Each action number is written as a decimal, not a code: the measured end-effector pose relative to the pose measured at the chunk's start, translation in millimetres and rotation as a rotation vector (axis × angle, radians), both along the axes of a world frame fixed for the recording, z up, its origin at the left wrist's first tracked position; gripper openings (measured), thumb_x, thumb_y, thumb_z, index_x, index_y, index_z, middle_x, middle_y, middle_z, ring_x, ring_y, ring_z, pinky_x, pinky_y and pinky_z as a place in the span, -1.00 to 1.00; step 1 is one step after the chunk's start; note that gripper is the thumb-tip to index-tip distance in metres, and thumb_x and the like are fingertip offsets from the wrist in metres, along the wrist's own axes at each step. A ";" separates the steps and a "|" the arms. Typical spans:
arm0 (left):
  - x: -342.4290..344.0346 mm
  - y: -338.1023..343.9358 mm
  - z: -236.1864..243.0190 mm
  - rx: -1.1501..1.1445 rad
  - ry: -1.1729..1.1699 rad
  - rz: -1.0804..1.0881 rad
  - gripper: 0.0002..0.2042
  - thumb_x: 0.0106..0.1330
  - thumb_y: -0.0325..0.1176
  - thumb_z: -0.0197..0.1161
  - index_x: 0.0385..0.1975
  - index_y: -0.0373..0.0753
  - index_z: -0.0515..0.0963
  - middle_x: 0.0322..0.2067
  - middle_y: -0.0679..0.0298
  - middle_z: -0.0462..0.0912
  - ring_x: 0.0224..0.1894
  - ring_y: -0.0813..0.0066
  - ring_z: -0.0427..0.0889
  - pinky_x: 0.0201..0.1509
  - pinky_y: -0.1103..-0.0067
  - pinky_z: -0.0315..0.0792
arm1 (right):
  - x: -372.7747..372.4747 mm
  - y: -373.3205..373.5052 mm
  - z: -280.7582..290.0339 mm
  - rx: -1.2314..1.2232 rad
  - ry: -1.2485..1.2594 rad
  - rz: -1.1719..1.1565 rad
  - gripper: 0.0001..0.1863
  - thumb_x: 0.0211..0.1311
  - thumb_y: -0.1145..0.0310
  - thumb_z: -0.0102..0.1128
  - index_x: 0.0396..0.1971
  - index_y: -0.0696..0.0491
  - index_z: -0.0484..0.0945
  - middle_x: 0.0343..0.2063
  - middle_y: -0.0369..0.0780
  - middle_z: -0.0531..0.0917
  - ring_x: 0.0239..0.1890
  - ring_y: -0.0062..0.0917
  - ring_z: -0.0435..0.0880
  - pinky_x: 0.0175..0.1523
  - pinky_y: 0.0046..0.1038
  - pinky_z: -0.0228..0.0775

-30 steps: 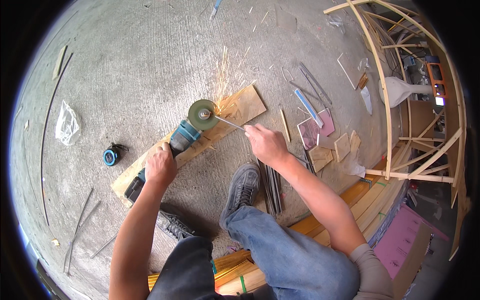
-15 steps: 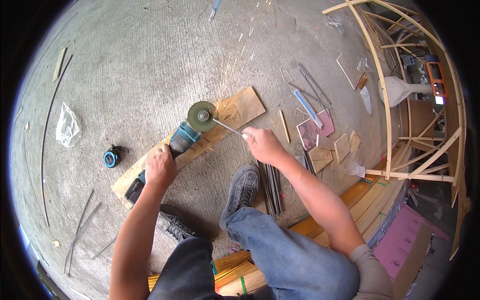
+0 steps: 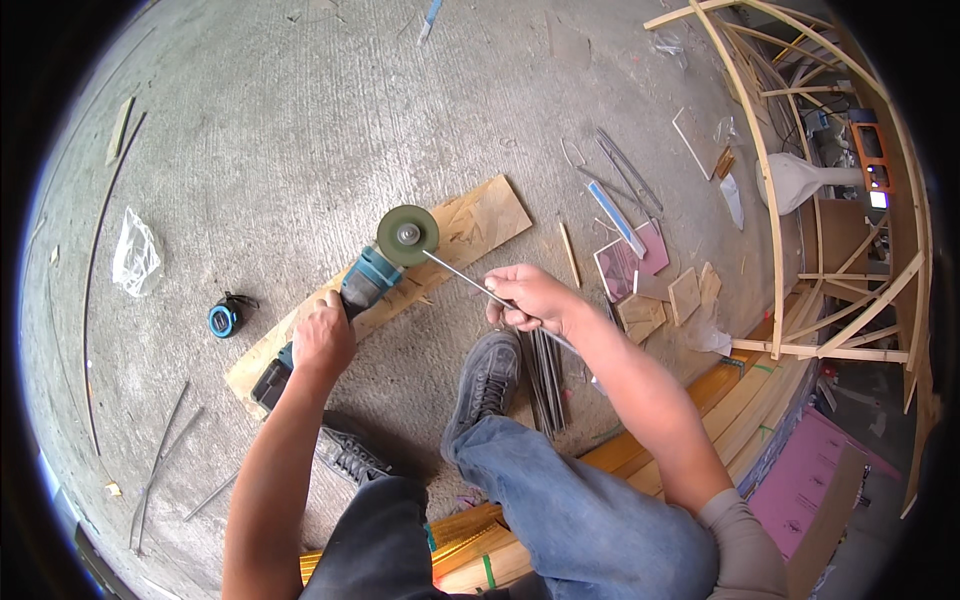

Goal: The person sits on the floor and uses an angle grinder to grind the ends of multiple metal rods. They hold the grinder with the left hand and feed each rod into the spinning disc with the right hand, producing sparks. The rods are handled one at a time and placed back on the floor after grinding.

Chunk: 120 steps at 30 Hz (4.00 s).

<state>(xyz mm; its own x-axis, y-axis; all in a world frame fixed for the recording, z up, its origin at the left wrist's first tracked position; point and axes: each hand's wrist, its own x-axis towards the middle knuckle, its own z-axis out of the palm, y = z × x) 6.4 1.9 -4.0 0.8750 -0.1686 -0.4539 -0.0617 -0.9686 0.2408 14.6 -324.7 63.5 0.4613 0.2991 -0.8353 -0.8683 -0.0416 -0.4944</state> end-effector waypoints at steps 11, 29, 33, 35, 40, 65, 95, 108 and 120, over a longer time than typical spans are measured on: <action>1.3 -4.3 9.4 0.016 0.020 -0.008 -0.70 0.27 -0.32 0.17 -0.10 -0.34 0.35 -0.21 -0.10 0.58 -0.15 -0.05 0.66 -0.08 0.22 0.53 | -21.9 -44.3 12.6 0.295 -0.303 -0.735 -0.58 0.44 0.27 -0.14 0.19 0.13 0.35 -0.04 -0.01 0.63 -0.19 -0.39 0.69 -0.07 -0.38 0.59; 1.3 -5.7 14.1 0.034 0.010 -0.015 -0.70 0.27 -0.36 0.17 -0.08 -0.34 0.34 -0.19 -0.08 0.58 -0.13 -0.04 0.66 -0.07 0.22 0.54 | -43.0 -67.6 -12.7 0.186 -0.250 -0.934 -0.77 0.51 0.17 -0.04 -0.32 -0.02 0.45 -0.69 -0.38 0.36 -0.67 -0.67 0.25 -0.52 -0.58 0.11; 0.8 -4.8 11.5 0.049 -0.006 -0.023 -0.68 0.26 -0.34 0.18 -0.07 -0.34 0.34 -0.17 -0.09 0.59 -0.14 -0.04 0.66 -0.08 0.21 0.54 | -40.1 -56.3 -5.4 0.160 -0.266 -0.973 -0.77 0.52 0.18 -0.07 -0.21 0.02 0.47 -0.69 -0.43 0.32 -0.67 -0.73 0.22 -0.52 -0.64 0.08; 0.9 -5.9 12.2 0.040 -0.009 -0.015 -0.69 0.26 -0.34 0.18 -0.08 -0.34 0.35 -0.18 -0.09 0.59 -0.14 -0.05 0.66 -0.08 0.20 0.53 | -38.7 -54.7 -1.7 0.137 -0.293 -0.985 -0.76 0.52 0.18 -0.06 -0.20 0.02 0.48 -0.69 -0.43 0.32 -0.67 -0.73 0.22 -0.53 -0.64 0.07; 1.3 -6.4 11.6 0.035 -0.009 -0.016 -0.69 0.23 -0.35 0.19 -0.10 -0.34 0.36 -0.21 -0.09 0.60 -0.15 -0.07 0.65 -0.09 0.20 0.52 | -42.5 -62.7 -8.2 -0.082 -0.606 -0.810 -0.77 0.49 0.17 0.00 -0.20 0.01 0.51 -0.56 -0.36 0.46 -0.51 -0.65 0.40 -0.38 -0.55 0.23; 0.5 -4.8 8.7 0.037 -0.009 -0.030 -0.67 0.26 -0.31 0.20 -0.09 -0.32 0.33 -0.21 -0.07 0.58 -0.19 -0.04 0.67 -0.11 0.21 0.54 | -16.6 -3.0 -33.0 -0.759 -0.765 0.220 -0.63 0.36 0.11 0.11 -0.03 0.07 0.47 -0.37 -0.04 0.69 -0.27 -0.07 0.68 -0.22 -0.18 0.48; 1.2 -5.0 11.2 0.023 0.006 -0.010 -0.74 0.28 -0.38 0.14 -0.11 -0.35 0.34 -0.21 -0.10 0.58 -0.16 -0.06 0.66 -0.10 0.20 0.54 | -0.6 12.4 -41.6 -1.142 -1.462 0.186 -0.92 0.11 0.38 0.34 -0.36 -0.09 0.66 -0.44 -0.33 0.55 -0.39 -0.36 0.62 -0.38 -0.32 0.48; 0.9 -4.0 10.5 0.020 0.000 -0.015 -0.75 0.28 -0.37 0.13 -0.12 -0.35 0.35 -0.22 -0.10 0.59 -0.16 -0.06 0.66 -0.08 0.21 0.52 | -5.3 11.3 -34.9 -1.191 -1.530 0.373 -0.86 0.17 0.38 0.27 -0.26 -0.03 0.65 -0.47 -0.30 0.52 -0.40 -0.38 0.61 -0.41 -0.33 0.51; 1.3 -4.3 12.7 0.011 0.010 -0.011 -0.75 0.28 -0.37 0.13 -0.13 -0.35 0.35 -0.22 -0.10 0.59 -0.15 -0.07 0.65 -0.07 0.21 0.53 | -11.2 9.6 -30.9 -1.131 -1.431 0.459 -0.84 0.25 0.36 0.20 -0.21 0.03 0.65 -0.40 -0.26 0.62 -0.34 -0.32 0.66 -0.31 -0.31 0.54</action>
